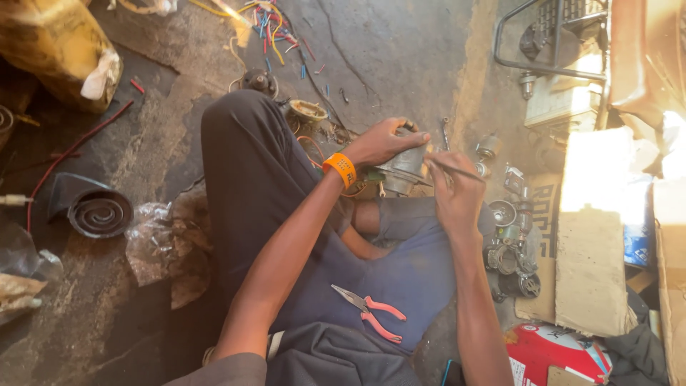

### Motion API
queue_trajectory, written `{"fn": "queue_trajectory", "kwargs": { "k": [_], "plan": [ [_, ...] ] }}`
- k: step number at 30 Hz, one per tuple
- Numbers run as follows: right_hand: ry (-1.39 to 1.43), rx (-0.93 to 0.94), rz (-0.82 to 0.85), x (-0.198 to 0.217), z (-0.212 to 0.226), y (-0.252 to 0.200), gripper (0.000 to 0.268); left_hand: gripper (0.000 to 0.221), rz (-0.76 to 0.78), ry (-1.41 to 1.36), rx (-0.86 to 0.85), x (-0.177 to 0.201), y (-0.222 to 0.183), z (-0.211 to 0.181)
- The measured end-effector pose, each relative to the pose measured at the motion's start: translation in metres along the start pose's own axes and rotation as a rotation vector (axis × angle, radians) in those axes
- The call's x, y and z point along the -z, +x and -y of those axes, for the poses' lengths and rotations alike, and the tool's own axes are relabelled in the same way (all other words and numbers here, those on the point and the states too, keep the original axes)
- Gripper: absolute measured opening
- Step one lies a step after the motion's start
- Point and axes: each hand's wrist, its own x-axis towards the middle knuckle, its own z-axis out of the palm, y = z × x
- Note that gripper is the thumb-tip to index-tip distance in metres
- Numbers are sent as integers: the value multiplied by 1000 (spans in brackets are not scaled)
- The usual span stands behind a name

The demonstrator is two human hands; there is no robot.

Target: The person sits on the floor and uses a metal file to smooth the surface of a cylindrical motor part. They rotate the part and file different sections repeatedly.

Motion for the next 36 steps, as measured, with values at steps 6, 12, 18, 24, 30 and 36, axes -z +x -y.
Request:
{"fn": "queue_trajectory", "kwargs": {
  "k": [6, 12, 18, 24, 30, 36],
  "plan": [
    [19, -48, -35, -5, -1, 7, 16, 76, -131, 16, -91, 1, -4, 2],
    [-33, 46, -24, 2, -2, -1, 13, 63, -21, -46, -124, -1, 0, -2],
    [-32, 27, -41, -6, -15, -3, 17, 61, -56, -106, -117, 2, -4, 1],
    [0, 24, 206, 19, 3, -95, 16, 63, -93, -102, -119, -2, 10, 5],
    [443, -951, 475, 54, -37, -203, 30, 66, -80, -24, -42, -10, 7, 16],
    [394, -864, 697, 76, -70, -231, 25, 69, -205, -2, -59, -12, -2, -9]
  ]
}}
